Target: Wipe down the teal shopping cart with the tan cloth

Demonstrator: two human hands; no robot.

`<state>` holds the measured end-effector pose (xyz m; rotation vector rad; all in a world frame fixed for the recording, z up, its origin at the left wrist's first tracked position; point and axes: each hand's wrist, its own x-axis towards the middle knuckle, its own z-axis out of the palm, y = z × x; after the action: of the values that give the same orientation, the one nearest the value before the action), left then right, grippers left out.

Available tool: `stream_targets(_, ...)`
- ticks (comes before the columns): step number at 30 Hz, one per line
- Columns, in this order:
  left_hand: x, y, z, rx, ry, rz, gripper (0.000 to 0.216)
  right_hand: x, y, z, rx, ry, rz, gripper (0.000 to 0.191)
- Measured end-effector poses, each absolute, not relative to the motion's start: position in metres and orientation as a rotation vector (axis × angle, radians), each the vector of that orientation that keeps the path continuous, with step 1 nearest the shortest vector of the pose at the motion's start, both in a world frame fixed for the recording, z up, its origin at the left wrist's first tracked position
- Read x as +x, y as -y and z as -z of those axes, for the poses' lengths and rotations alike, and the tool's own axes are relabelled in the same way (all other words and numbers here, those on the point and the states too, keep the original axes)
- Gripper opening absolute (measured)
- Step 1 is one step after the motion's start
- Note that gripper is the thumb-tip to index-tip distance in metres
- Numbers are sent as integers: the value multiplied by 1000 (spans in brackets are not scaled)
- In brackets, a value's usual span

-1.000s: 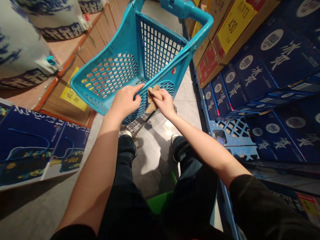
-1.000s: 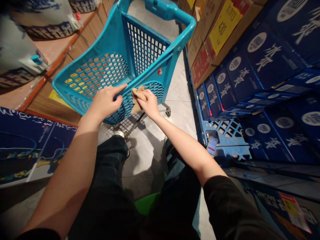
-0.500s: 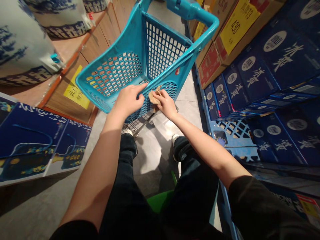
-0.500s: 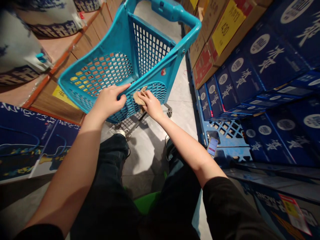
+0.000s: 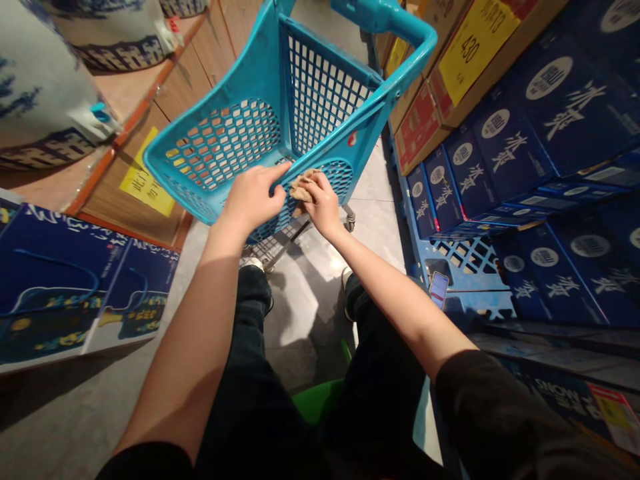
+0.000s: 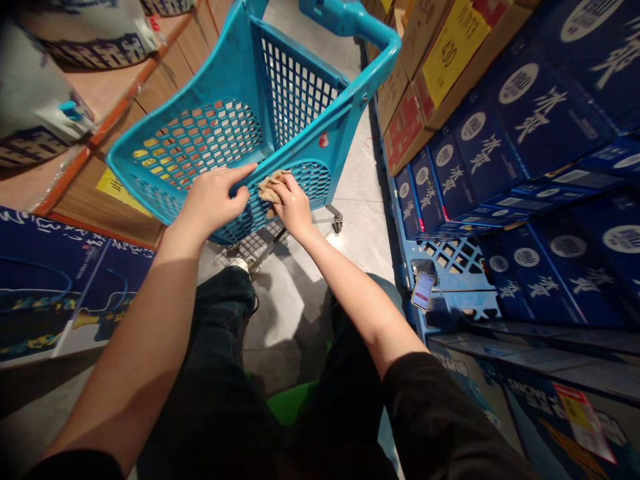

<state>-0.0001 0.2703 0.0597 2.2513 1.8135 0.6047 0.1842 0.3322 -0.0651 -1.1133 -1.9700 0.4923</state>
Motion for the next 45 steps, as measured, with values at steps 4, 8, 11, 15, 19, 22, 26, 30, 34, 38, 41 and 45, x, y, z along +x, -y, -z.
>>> stream_targets(4,-2,-272,-58,2267,-1822,-591,68,190,-320,71,-1138,2057,-491,52)
stream_targets(8,-2,-273,-57,2275,-1811,-597,69,194,-315,71,-1197,2061,-519,57)
stream_targets(11,-1,-273,-58,2272,-1808,-597,70,187,-321,71,-1256,1843,-563,42)
stream_targets(15,1,-272,-59,2267,-1810,-584,71,175,-330,74,-1298,1671,-568,28)
stream_targets(19,1,-272,-59,2284,-1813,-572,73,179,-328,73,-1308,1802,-484,33)
stream_targets(22,2,-272,-58,2284,-1827,-567,74,196,-326,62,-1350,2040,-391,37)
stream_targets(26,3,-271,-59,2287,-1822,-547,75,217,-326,35,-1398,2340,-233,42)
stream_targets(30,2,-269,-61,2269,-1788,-568,75,216,-319,8,-1494,2473,-173,43)
stream_targets(34,0,-270,-60,2255,-1771,-596,72,206,-309,-2,-1573,2395,-307,36)
stream_targets(38,-2,-270,-59,2256,-1742,-628,72,217,-309,0,-1606,2504,-481,20)
stream_targets(41,-1,-270,-58,2268,-1735,-631,72,239,-318,2,-1634,2389,-481,15)
stream_targets(45,1,-269,-58,2272,-1737,-649,70,251,-333,7,-1552,2003,-396,16)
